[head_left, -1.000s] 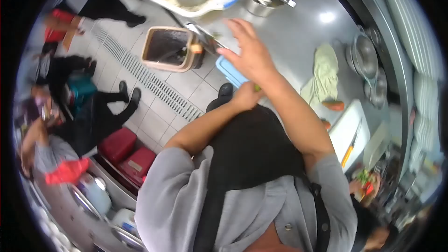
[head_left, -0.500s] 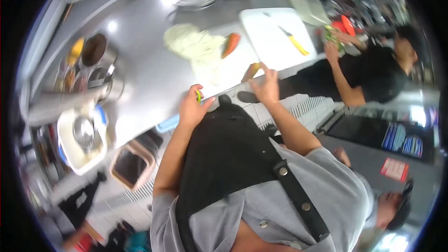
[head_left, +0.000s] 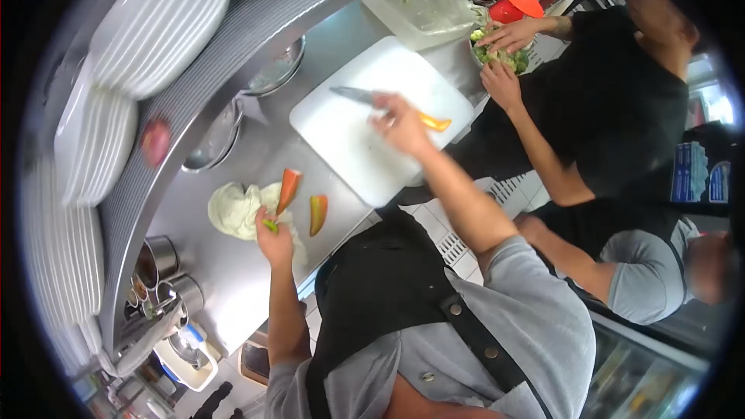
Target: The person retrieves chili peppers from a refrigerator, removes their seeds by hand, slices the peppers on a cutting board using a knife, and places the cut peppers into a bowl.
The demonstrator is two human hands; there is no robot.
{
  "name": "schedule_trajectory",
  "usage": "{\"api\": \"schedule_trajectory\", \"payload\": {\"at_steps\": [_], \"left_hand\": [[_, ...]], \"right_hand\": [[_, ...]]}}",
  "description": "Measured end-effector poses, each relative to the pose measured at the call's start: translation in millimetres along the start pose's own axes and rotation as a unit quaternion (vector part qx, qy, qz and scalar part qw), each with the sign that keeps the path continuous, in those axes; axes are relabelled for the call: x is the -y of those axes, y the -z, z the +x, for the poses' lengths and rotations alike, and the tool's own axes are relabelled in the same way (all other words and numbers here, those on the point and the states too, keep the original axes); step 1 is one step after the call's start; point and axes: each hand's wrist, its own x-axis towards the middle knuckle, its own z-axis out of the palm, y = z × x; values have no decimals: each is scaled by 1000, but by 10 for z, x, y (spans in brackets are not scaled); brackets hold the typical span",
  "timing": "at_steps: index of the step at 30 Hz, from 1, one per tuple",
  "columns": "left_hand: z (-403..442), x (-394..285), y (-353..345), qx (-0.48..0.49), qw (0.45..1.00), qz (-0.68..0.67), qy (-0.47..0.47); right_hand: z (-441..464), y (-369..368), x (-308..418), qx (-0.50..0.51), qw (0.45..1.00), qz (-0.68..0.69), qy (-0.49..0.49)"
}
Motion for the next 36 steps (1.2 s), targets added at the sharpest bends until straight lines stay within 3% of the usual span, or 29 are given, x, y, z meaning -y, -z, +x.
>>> {"api": "schedule_trajectory", "payload": {"at_steps": [1,2,5,8,10,14,18,23,28,36], "left_hand": [[19,37,-70,-40,999,-8,15],[42,32,-149,-80,996,-17,31],[54,-171,-194,-130,985,100,55],[62,-289,-243,-143,971,167,98],[134,-338,-311,-153,964,209,65],[120,-360,-286,-145,953,254,75],[140,-454,-268,-127,949,262,118],[166,-532,-282,-136,945,273,117],[161,-693,-202,-109,950,265,122],[113,-583,-175,-133,949,255,129]], "right_hand": [[416,268,-132,-78,995,58,-19],[931,560,-431,-94,992,69,-40],[2136,1279,-886,-169,984,45,-40],[3170,1634,-1381,-199,978,-63,16],[3679,1796,-1687,-167,945,-262,105],[4171,2297,-2149,14,901,-424,91],[4239,3090,-2332,187,896,-385,116],[3925,4114,-2142,317,907,-244,133],[3342,4578,-2040,377,882,-275,67],[3034,4910,-2387,327,900,-288,14]]}}
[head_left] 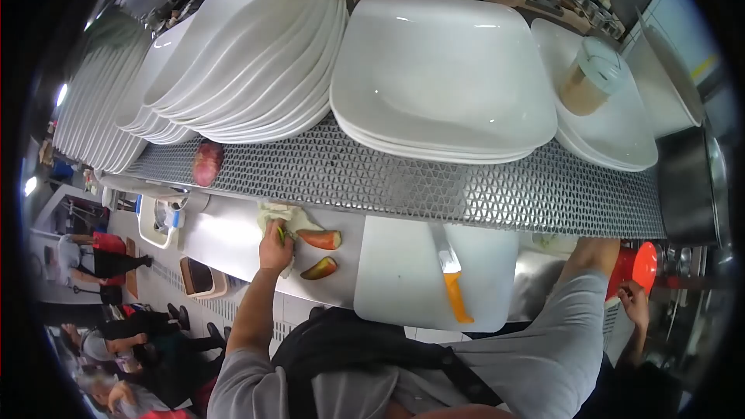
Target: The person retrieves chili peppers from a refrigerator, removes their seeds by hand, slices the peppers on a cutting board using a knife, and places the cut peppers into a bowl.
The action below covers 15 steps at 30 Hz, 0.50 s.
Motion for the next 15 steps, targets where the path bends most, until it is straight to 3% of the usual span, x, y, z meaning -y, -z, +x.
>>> {"api": "schedule_trajectory", "payload": {"at_steps": [4,7,9,11,13,15], "left_hand": [[1,187,25,-9,1000,16,-17],[92,511,10,-38,998,55,-16],[201,781,10,-58,995,81,23],[267,1081,37,-61,993,92,50],[544,1206,188,-74,991,84,68],[610,1423,250,-74,990,81,86]], "right_hand": [[179,63,166,-12,1000,-3,-2],[1240,-50,1002,-200,976,87,8],[1943,-452,1963,-360,898,251,30],[1914,-1057,3039,-427,801,417,48],[1455,-1645,3842,-407,778,472,78],[921,-2188,4342,-317,832,434,136]]}}
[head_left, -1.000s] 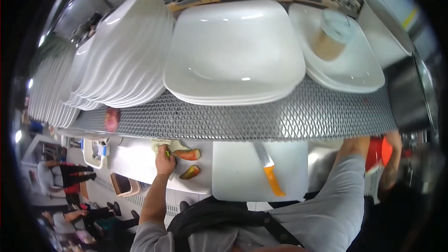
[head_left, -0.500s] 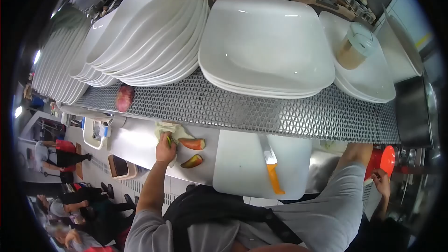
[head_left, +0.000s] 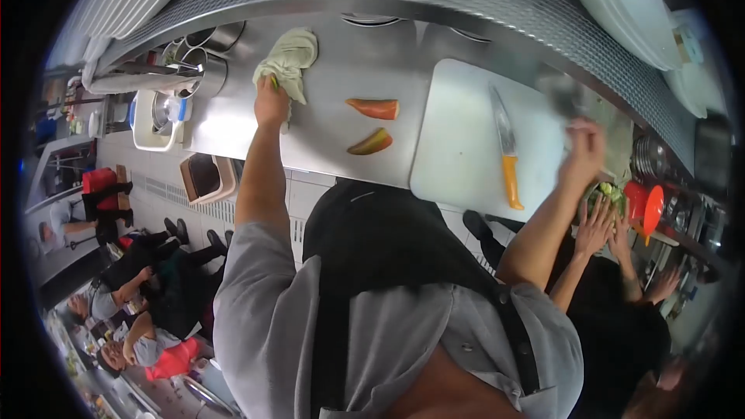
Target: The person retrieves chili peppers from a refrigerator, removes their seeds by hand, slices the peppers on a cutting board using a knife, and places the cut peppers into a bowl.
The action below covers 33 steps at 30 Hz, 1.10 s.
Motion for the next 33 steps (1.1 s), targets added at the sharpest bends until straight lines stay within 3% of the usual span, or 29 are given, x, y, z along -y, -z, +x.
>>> {"api": "schedule_trajectory", "payload": {"at_steps": [1,3,5,10,12,16,19,21,22,23,25,28,31,33], "left_hand": [[165,66,2,0,1000,-8,4],[231,202,4,20,1000,-21,11],[339,199,50,26,998,-54,6],[124,285,208,38,983,-173,-54],[90,384,262,20,970,-205,-127],[23,383,551,69,951,-246,-175],[-52,299,725,74,940,-259,-211],[-2,124,864,40,932,-264,-246],[-5,-53,933,22,925,-273,-264],[-64,-228,987,8,918,-280,-280],[-260,-767,991,61,905,-242,-346],[-563,-1544,695,101,868,-160,-458],[-566,-2046,323,313,859,-27,-403],[-519,-2152,136,328,887,-49,-322]], "right_hand": [[-362,-136,62,91,993,-72,-5],[-1035,-634,412,157,986,30,-44],[-1579,-1000,690,242,968,-52,-28],[-2465,-1945,1015,385,913,-126,43],[-2650,-2363,878,412,895,-148,87],[-2810,-2847,541,409,882,-201,118],[-2716,-2733,776,361,918,-165,-9],[-2459,-2312,525,235,932,-255,103],[-2289,-2031,377,166,923,-328,115],[-2117,-1696,180,108,922,-366,68],[-1826,-1102,-165,26,849,-525,60],[-1654,-726,-522,3,793,-607,-59],[-1569,-550,-547,90,798,-580,-135],[-1669,-524,-456,94,836,-528,-113]]}}
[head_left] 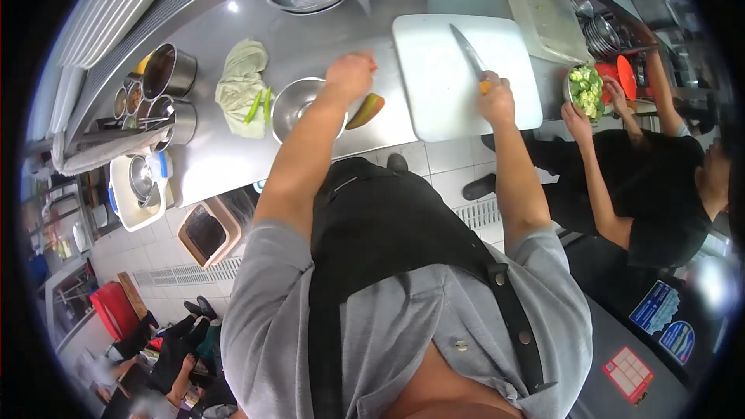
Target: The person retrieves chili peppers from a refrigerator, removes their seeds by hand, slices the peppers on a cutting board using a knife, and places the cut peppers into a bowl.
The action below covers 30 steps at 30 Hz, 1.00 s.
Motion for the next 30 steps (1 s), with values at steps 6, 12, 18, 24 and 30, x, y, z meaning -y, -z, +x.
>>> {"api": "schedule_trajectory", "payload": {"at_steps": [6,12,18,24,30], "left_hand": [[-14,-570,110,-72,944,-317,56],[311,-931,-882,-38,857,-513,-10],[93,-1072,-893,-130,913,-386,25],[55,-1017,-901,-130,922,-365,-3],[76,-1075,-809,-116,939,-324,12]], "right_hand": [[-511,216,-319,68,985,154,-28],[-809,681,-126,143,939,310,-34],[-786,835,169,236,928,287,19],[-694,870,297,250,934,254,41],[-449,748,506,210,958,158,115]]}}
